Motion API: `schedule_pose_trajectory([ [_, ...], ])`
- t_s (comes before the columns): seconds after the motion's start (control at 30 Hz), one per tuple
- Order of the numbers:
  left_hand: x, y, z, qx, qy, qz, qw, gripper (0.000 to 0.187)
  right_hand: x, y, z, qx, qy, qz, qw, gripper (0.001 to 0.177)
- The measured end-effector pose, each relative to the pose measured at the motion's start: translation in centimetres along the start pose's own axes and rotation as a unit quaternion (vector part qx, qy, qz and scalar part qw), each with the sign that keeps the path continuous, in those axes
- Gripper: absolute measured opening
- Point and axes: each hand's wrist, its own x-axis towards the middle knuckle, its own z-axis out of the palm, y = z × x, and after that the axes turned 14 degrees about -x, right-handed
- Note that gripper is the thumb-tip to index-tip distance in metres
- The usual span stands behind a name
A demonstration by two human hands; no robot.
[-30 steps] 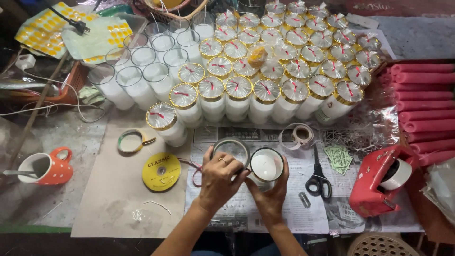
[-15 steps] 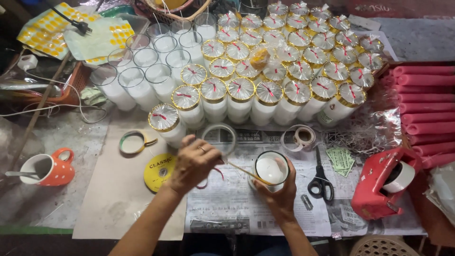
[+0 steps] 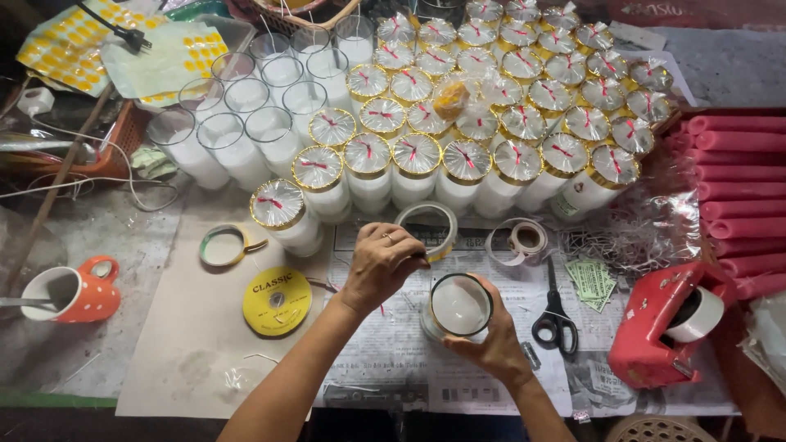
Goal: Applying decorative gold tape and labels to the rims of glass candle jars
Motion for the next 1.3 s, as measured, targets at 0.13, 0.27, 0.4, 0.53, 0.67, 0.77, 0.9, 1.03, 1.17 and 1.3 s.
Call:
schedule_pose_trajectory([
  [0.13,-0.2,0.3,0.9,-0.028,-0.011,-0.016,0.999,0.021,1.2,-1.1,-1.9,0.030,-0.076,0.053,0.995,0.104],
  [0.27,0.1,0.9,0.6,-0.050,-0.046,-0.029,0.997,0.021,2.0,-1.4,-3.0,0.027,-0.112,0.026,0.993,0.102],
  [0.4,0.0,1.5,-0.3,-0.049,-0.058,-0.032,0.997,0.020,3.0,-1.4,-4.1,0.047,-0.184,0.060,0.980,0.105],
  [0.53,-1.4,3.4,-2.3,-0.046,-0.078,-0.054,0.994,0.021,4.1,-0.9,-4.5,0.100,-0.244,-0.007,0.965,0.102],
  [0.67,-2.4,4.2,-2.7,-0.030,-0.043,-0.086,0.995,0.016,3.8,-0.4,-4.3,0.110,-0.258,-0.002,0.960,0.111],
  [0.77,-2.1,4.3,-2.6,-0.018,-0.050,-0.072,0.996,0.021,0.7,-1.9,-2.5,0.074,-0.165,0.054,0.982,0.123],
  [0.9,-1.5,4.6,-2.6,-0.036,-0.042,-0.054,0.997,0.021,-3.1,-7.6,1.9,0.151,0.082,0.296,0.940,0.123],
  [1.03,-2.2,5.5,-3.2,-0.022,-0.063,-0.077,0.995,0.022,-2.5,-4.5,2.3,0.123,0.116,0.159,0.973,0.115],
  [1.17,-4.0,9.6,-2.1,-0.008,-0.032,-0.122,0.992,0.024,0.3,-2.8,-0.6,0.087,-0.047,0.090,0.991,0.125],
  [1.3,-4.9,11.9,-1.0,0.052,0.037,-0.139,0.988,0.020,1.0,-1.7,-1.8,0.046,-0.108,0.029,0.993,0.123],
])
